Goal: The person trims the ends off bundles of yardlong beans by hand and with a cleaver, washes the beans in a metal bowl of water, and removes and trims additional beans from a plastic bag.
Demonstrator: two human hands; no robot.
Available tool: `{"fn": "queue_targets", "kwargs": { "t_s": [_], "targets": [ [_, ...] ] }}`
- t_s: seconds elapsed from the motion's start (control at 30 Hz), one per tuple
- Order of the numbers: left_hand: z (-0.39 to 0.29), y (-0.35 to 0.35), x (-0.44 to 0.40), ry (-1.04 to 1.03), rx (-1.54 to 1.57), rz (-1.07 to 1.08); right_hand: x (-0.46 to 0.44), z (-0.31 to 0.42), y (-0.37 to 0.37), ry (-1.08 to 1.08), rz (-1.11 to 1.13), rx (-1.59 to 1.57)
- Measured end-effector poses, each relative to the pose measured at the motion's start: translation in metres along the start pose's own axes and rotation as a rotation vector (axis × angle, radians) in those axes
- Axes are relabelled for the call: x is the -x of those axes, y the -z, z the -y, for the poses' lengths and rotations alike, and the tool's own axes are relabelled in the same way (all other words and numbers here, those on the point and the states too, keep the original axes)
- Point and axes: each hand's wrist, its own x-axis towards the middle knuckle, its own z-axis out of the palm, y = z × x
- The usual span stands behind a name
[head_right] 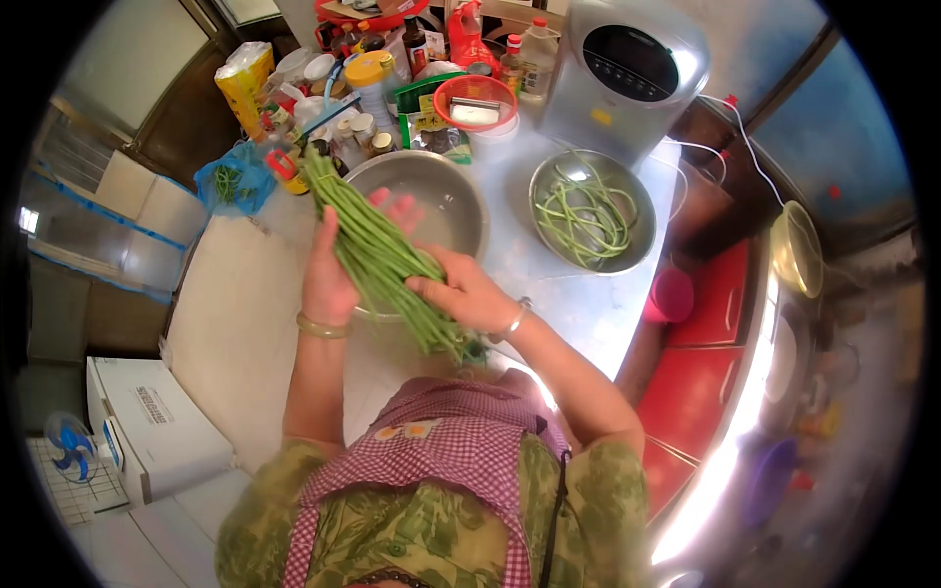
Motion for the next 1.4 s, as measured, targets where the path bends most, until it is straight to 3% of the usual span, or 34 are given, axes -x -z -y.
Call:
{"fn": "queue_targets", "kwargs": {
  "t_s": [0.03, 0.07, 0.2, 0.3, 0.53, 0.63, 0.77, 0.8, 0.93, 1.03, 1.07, 1.2, 1.4],
  "targets": [
    [0.006, 0.01, 0.0, 0.046, -0.025, -0.042, 0.001, 0.005, -0.001, 0.048, -0.114, 0.059],
    [0.015, 0.019, 0.002, 0.096, -0.05, -0.086, 0.003, 0.007, -0.001, -0.004, -0.092, 0.113],
    [0.022, 0.038, 0.006, 0.162, -0.184, -0.049, 0.008, -0.016, 0.016, -0.274, -0.032, -0.338],
    [0.023, 0.042, 0.011, 0.122, -0.092, -0.015, 0.01, -0.025, 0.029, -0.305, 0.02, -0.701],
    [0.017, 0.014, 0.004, 0.069, 0.069, 0.219, 0.001, -0.022, 0.028, -0.364, 0.056, -0.729],
    [0.016, 0.017, 0.004, 0.04, 0.078, 0.224, 0.004, -0.008, 0.025, -0.254, -0.155, -0.136],
    [0.011, 0.017, 0.007, -0.027, 0.028, 0.156, 0.015, 0.023, 0.014, 0.284, -0.657, 0.644],
    [0.012, 0.016, 0.006, -0.042, 0.026, 0.16, 0.017, 0.029, 0.006, 0.275, -0.534, 0.546],
    [0.013, 0.013, 0.004, -0.061, 0.032, 0.21, 0.009, 0.009, -0.013, 0.233, -0.4, 0.649],
    [0.011, 0.017, 0.006, -0.05, 0.038, 0.135, 0.011, 0.009, -0.007, 0.12, -0.351, 0.244],
    [0.009, 0.02, 0.007, -0.04, 0.025, 0.114, 0.019, 0.018, 0.0, -0.117, -0.347, 0.175],
    [-0.004, 0.029, 0.009, -0.112, -0.032, 0.015, 0.041, 0.018, 0.056, -0.003, -0.635, 0.466],
    [-0.022, 0.048, 0.013, -0.252, 0.048, -0.092, 0.046, 0.106, 0.136, 0.29, -0.862, 0.702]
  ]
}}
